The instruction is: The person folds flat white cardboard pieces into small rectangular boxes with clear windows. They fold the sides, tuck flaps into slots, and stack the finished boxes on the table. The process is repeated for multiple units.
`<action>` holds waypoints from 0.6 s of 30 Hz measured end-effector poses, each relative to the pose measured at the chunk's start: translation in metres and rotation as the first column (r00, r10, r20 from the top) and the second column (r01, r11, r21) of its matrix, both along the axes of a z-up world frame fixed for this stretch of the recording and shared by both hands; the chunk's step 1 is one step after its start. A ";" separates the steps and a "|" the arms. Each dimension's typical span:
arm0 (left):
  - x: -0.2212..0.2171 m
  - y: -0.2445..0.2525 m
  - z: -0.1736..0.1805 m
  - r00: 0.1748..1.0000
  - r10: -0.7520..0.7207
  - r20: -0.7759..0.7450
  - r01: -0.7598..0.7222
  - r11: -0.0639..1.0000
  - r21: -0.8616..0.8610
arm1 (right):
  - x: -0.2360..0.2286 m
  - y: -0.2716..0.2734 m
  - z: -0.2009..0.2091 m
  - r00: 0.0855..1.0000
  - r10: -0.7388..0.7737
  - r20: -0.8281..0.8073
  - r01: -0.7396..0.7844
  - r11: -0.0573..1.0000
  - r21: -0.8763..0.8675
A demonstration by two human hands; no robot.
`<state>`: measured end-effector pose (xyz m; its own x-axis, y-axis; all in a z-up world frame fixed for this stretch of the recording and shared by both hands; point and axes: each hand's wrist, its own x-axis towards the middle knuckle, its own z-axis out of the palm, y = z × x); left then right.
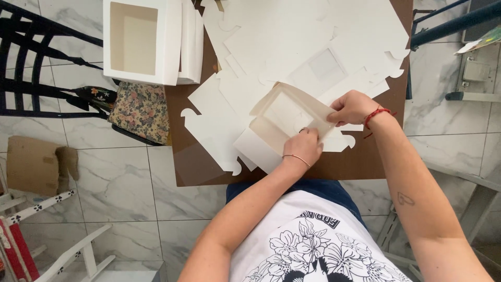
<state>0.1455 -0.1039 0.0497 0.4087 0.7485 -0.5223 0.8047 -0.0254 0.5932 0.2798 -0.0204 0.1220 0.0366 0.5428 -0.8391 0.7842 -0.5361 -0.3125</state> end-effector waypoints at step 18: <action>-0.031 0.023 0.012 0.972 0.177 0.155 -0.112 0.927 -0.357 | -0.025 -0.038 0.032 0.990 -0.125 -0.063 0.133 0.979 0.153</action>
<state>0.1142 -0.0811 0.0621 0.4217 0.5943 -0.6848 0.6620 0.3144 0.6804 0.2547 -0.0582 0.1539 0.0730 0.6608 -0.7470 0.6919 -0.5730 -0.4393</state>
